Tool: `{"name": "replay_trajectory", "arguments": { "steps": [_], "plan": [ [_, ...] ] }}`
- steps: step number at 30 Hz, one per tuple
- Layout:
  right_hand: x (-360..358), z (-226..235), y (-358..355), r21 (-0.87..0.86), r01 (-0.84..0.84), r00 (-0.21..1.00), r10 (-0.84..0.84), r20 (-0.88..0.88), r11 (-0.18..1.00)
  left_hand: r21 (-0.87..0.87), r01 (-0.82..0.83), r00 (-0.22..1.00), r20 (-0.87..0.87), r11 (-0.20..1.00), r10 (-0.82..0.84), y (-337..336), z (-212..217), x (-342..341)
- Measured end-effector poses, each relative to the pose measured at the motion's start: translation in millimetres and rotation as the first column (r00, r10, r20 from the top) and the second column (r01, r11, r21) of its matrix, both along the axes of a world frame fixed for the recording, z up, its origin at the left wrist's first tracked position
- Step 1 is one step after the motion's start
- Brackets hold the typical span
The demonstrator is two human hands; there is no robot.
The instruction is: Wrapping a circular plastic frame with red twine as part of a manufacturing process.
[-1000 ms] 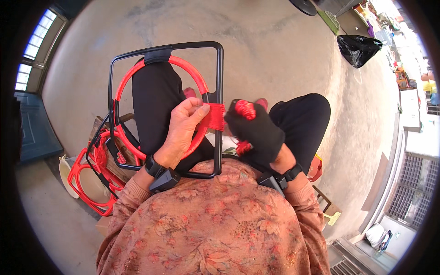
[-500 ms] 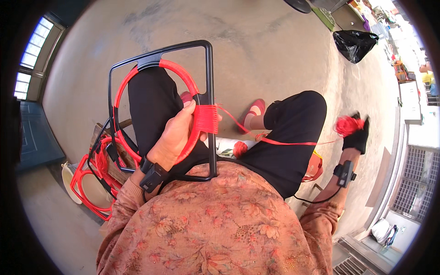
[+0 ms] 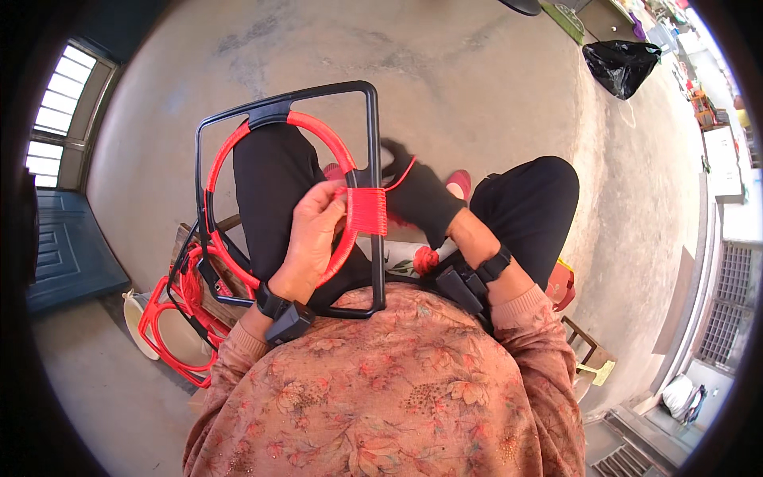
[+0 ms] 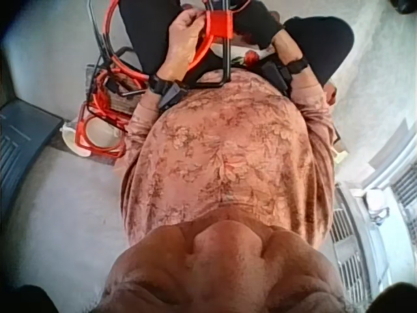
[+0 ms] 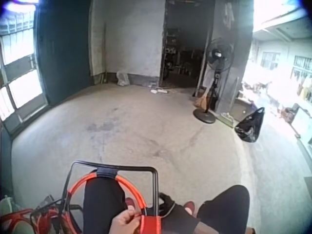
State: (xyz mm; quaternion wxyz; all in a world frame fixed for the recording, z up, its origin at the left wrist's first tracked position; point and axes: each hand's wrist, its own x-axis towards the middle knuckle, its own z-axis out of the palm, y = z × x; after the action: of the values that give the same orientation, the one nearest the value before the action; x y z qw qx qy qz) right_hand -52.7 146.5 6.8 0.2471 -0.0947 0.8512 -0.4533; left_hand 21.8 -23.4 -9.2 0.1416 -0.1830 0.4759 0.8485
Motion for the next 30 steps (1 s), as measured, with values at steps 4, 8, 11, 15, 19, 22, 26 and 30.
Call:
{"name": "replay_trajectory", "arguments": {
  "steps": [4, 8, 11, 15, 19, 22, 26, 30],
  "plan": [
    [-13.4, -9.9, 13.4, -0.514, 0.233, 0.850, -0.429, -0.304, 0.826, -0.400, -0.504, 0.823, -0.491, 0.765, 0.286, 3.2, 17.2, 0.0],
    [4.8, 32.5, -22.8, 0.165, -0.238, 0.436, 0.257, -0.863, 0.957, -0.558, -0.632, 0.646, -0.762, 0.537, -0.032, 3.9, 24.9, 6.4],
    [7.7, 16.2, -26.2, -0.317, -0.303, 0.736, 0.010, -0.677, 0.899, -0.504, -0.608, 0.664, -0.746, 0.613, 0.045, 5.7, 25.7, 6.0],
    [7.6, 38.6, 27.7, -0.234, -0.002, 0.874, -0.112, -0.473, 0.972, -0.461, -0.436, 0.841, -0.514, 0.773, 0.168, -2.9, 2.1, 2.9],
    [6.2, 33.1, 117.8, 0.313, 0.134, 0.844, 0.057, -0.533, 0.940, -0.190, -0.181, 0.971, -0.188, 0.965, 0.146, -6.3, -3.5, 1.0],
    [-1.7, 0.1, 218.0, -0.360, 0.595, 0.758, -0.650, -0.046, 0.719, -0.086, -0.123, 0.988, -0.099, 0.989, 0.114, -7.3, -1.5, 0.4],
    [-17.1, -13.9, 332.7, -0.762, 0.638, 0.286, -0.953, 0.102, 0.110, 0.054, -0.136, 0.991, -0.007, 0.989, 0.137, -7.8, 1.8, -0.9],
    [-15.2, 4.0, 276.1, -0.879, 0.371, 0.877, -0.423, 0.226, 0.300, 0.043, -0.155, 0.984, -0.077, 0.987, 0.158, -4.6, 0.7, -0.8]
  ]
}}
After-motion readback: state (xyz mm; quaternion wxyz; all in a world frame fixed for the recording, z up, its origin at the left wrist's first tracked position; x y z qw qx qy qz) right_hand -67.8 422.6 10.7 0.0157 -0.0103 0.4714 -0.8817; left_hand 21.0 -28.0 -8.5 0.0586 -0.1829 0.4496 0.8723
